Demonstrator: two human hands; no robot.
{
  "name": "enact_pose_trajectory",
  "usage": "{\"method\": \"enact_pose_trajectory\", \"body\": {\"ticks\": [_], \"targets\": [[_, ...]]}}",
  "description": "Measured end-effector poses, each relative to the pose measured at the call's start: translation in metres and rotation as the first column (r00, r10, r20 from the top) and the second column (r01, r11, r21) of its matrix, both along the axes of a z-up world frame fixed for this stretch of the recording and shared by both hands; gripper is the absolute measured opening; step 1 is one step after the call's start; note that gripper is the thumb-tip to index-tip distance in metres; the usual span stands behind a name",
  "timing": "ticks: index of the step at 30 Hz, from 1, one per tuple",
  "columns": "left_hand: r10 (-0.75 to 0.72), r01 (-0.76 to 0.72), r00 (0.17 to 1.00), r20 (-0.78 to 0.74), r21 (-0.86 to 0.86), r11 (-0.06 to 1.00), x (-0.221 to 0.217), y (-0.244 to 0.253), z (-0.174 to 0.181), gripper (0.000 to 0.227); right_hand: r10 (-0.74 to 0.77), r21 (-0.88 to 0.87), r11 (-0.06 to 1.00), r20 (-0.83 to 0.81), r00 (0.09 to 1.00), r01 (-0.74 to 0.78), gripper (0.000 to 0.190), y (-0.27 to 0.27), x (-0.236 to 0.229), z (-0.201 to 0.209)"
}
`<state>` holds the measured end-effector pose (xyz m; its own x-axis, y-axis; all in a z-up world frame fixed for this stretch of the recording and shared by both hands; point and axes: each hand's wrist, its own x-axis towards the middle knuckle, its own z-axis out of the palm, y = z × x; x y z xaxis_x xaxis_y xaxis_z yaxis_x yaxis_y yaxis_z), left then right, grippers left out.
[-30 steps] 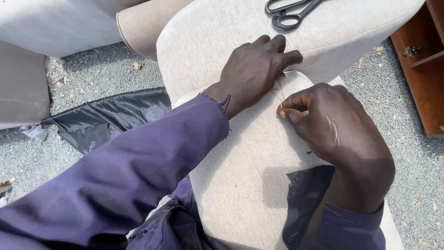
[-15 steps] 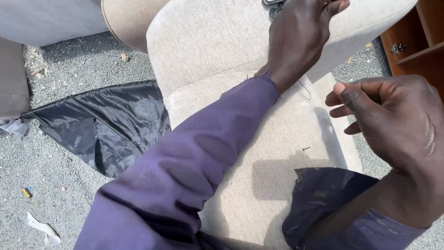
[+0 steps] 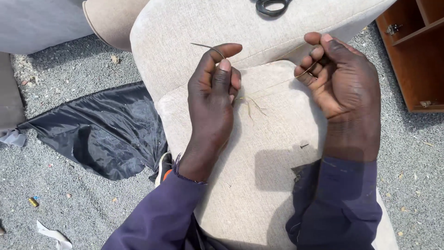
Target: Hand-sewing a seam on a sofa cushion and cutting the thread with scissors
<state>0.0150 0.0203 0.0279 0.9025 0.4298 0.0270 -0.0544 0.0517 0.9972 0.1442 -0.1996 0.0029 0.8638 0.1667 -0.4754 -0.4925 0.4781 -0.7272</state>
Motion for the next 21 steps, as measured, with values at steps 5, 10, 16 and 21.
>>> {"method": "enact_pose_trajectory", "body": {"ticks": [5, 10, 16, 21], "targets": [[0.077, -0.071, 0.997, -0.015, 0.244, 0.967, -0.005, -0.023, -0.012, 0.030, 0.192, -0.530, 0.847, 0.246, 0.950, -0.035, 0.027, 0.006, -0.012, 0.011], [0.227, -0.258, 0.962, 0.153, 0.786, 0.562, 0.002, -0.027, -0.032, 0.010, 0.251, -0.625, 0.780, 0.281, 0.926, -0.022, 0.029, 0.006, -0.011, 0.007], [0.232, -0.275, 0.953, 0.195, 0.876, 0.395, 0.005, -0.031, -0.042, 0.021, 0.245, -0.604, 0.797, 0.300, 0.922, -0.014, 0.028, 0.006, -0.013, 0.012], [0.150, -0.258, 0.964, 0.221, 0.914, 0.314, 0.006, -0.034, -0.038, 0.028, 0.277, -0.643, 0.766, 0.321, 0.906, -0.006, 0.028, 0.001, -0.013, 0.013]]}}
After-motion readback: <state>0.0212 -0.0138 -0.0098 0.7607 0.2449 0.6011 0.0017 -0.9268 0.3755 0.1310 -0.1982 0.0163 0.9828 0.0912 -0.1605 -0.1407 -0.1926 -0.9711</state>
